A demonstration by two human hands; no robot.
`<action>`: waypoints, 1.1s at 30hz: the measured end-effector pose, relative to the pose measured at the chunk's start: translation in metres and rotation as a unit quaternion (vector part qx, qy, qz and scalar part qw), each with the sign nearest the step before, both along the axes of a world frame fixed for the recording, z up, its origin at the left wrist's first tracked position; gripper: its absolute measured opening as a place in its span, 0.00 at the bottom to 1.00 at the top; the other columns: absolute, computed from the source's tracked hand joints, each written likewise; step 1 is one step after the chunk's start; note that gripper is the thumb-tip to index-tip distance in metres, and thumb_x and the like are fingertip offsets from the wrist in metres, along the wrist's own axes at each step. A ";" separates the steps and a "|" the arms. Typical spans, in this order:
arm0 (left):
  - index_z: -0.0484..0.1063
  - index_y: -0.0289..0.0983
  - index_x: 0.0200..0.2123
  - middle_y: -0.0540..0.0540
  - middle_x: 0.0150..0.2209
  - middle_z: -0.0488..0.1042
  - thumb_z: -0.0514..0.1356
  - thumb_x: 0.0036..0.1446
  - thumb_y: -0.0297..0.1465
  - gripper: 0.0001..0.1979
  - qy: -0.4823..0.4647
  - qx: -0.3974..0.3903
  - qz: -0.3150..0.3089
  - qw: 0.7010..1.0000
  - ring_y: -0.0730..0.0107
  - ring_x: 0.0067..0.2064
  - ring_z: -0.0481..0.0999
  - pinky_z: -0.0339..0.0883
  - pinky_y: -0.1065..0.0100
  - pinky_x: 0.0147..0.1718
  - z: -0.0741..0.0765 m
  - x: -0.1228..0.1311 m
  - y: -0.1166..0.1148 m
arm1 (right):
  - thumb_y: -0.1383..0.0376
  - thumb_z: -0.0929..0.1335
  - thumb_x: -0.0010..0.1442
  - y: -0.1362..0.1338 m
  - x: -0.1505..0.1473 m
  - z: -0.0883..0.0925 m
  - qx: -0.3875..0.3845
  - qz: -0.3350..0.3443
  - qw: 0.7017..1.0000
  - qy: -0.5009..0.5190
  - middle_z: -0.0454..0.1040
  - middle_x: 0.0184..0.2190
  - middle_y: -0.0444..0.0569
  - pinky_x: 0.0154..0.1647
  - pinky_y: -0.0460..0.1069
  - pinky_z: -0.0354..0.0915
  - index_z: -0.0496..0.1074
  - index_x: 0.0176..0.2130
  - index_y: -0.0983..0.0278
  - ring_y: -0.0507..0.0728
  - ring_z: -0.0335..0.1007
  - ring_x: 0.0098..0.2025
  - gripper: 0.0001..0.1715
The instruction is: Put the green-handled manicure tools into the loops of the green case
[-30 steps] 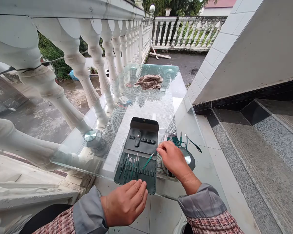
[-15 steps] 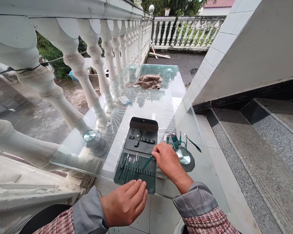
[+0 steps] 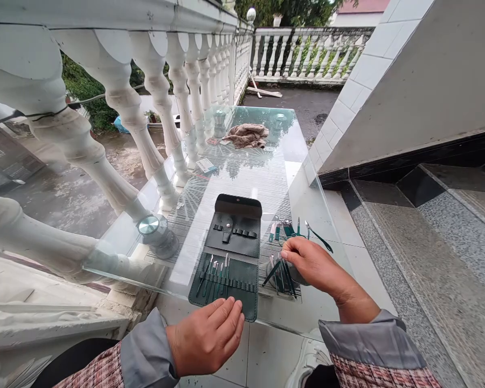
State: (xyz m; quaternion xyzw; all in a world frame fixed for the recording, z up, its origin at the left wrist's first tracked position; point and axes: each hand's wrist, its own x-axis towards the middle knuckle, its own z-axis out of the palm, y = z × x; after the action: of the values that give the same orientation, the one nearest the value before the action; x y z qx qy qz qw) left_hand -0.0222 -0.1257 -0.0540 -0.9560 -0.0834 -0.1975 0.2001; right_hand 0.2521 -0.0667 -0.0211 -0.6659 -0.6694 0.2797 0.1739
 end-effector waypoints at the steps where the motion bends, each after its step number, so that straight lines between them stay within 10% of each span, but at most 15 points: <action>1: 0.71 0.26 0.43 0.32 0.44 0.73 0.53 0.59 0.27 0.13 0.006 0.000 0.001 1.000 0.57 0.44 0.75 0.69 0.60 0.40 0.000 0.000 0.000 | 0.57 0.60 0.54 -0.001 -0.001 -0.002 -0.001 -0.001 1.000 -0.019 0.68 0.25 0.44 0.29 0.47 0.57 0.63 0.23 0.60 0.53 0.63 0.28 0.13; 12: 0.72 0.27 0.41 0.34 0.43 0.74 0.52 0.58 0.26 0.12 -0.020 0.000 -0.001 1.000 0.58 0.43 0.75 0.70 0.61 0.39 0.000 0.001 0.001 | 0.63 0.62 0.55 0.001 -0.042 -0.015 0.100 -0.013 0.989 -0.106 0.69 0.30 0.45 0.32 0.47 0.56 0.65 0.27 0.60 0.54 0.64 0.34 0.06; 33: 0.73 0.26 0.40 0.34 0.42 0.75 0.51 0.58 0.26 0.13 -0.027 0.002 -0.002 1.000 0.56 0.42 0.76 0.70 0.62 0.36 0.004 0.002 0.000 | 0.64 0.65 0.51 -0.008 -0.032 -0.014 0.091 0.011 0.989 -0.112 0.70 0.30 0.44 0.33 0.48 0.58 0.69 0.28 0.59 0.55 0.65 0.34 0.03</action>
State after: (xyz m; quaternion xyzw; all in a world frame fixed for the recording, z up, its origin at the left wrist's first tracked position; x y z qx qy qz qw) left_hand -0.0198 -0.1258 -0.0500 -0.9501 -0.0860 -0.2236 0.1997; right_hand 0.2205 -0.0748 -0.0349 -0.6674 -0.7144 0.1427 0.1545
